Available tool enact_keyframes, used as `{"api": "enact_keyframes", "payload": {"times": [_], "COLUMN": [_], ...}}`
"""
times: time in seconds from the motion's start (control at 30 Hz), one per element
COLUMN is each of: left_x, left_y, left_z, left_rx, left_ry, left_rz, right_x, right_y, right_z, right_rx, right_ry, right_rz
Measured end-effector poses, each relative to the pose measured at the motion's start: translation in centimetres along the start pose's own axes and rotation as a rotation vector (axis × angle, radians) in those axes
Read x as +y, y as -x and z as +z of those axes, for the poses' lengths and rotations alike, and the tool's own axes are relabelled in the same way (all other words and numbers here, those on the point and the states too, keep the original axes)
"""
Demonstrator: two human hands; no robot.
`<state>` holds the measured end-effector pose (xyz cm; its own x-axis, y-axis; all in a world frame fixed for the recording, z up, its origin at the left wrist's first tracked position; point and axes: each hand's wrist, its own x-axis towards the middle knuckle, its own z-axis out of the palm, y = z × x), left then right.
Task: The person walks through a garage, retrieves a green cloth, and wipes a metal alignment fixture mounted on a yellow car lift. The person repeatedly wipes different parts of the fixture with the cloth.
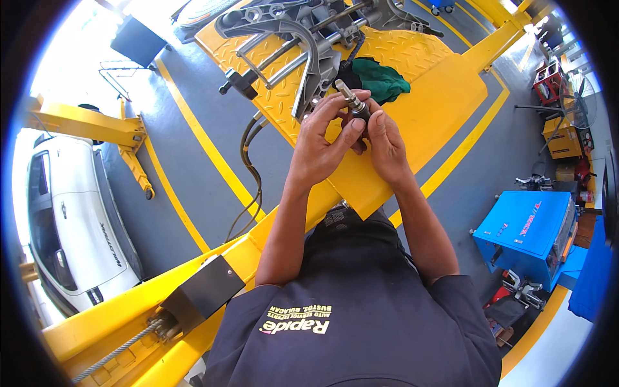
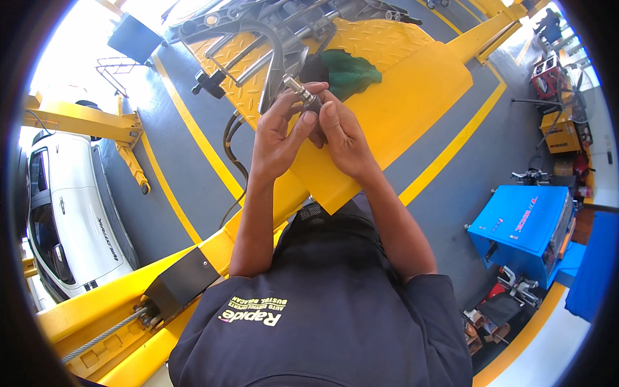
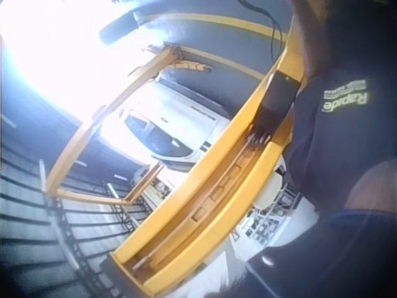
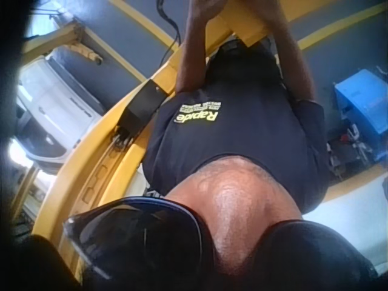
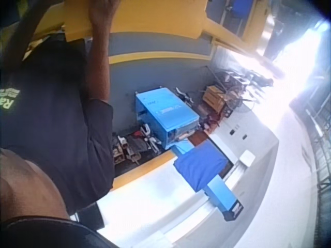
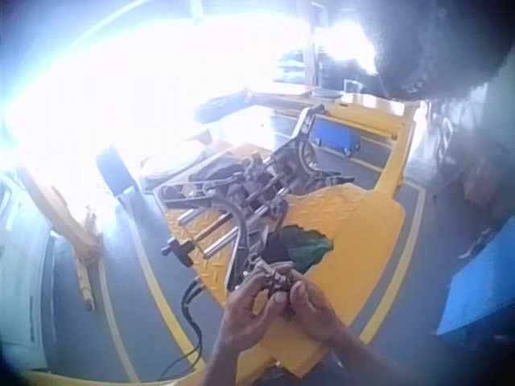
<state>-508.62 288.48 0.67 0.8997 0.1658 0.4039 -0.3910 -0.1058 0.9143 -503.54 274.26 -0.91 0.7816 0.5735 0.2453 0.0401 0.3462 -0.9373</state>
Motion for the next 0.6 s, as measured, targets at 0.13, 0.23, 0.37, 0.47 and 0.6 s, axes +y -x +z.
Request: {"api": "enact_keyframes", "payload": {"times": [0.13, 0.23, 0.37, 0.47, 0.6], "left_x": [0.2, -0.8, -0.6, -0.7, -1.6], "left_y": [0.2, 0.2, 0.1, 0.4, 0.4], "left_z": [0.0, -0.4, -0.6, -0.7, -0.7], "left_rx": [0.012, 0.049, 0.148, 0.225, 0.285], "left_ry": [0.122, 0.143, 0.233, 0.285, 0.332], "left_rz": [-0.113, -0.027, -0.002, -0.045, -0.044], "right_x": [1.0, 0.6, 0.0, -1.7, -0.5], "right_y": [-0.1, -0.4, -2.4, -4.7, -4.8], "right_z": [-0.2, 0.0, -1.8, -3.4, -3.7], "right_rx": [0.002, 0.055, 0.303, 0.345, 0.141], "right_ry": [0.047, 0.192, 0.642, 0.989, 1.345], "right_rz": [-0.025, -0.091, -0.262, -0.301, -0.284]}}
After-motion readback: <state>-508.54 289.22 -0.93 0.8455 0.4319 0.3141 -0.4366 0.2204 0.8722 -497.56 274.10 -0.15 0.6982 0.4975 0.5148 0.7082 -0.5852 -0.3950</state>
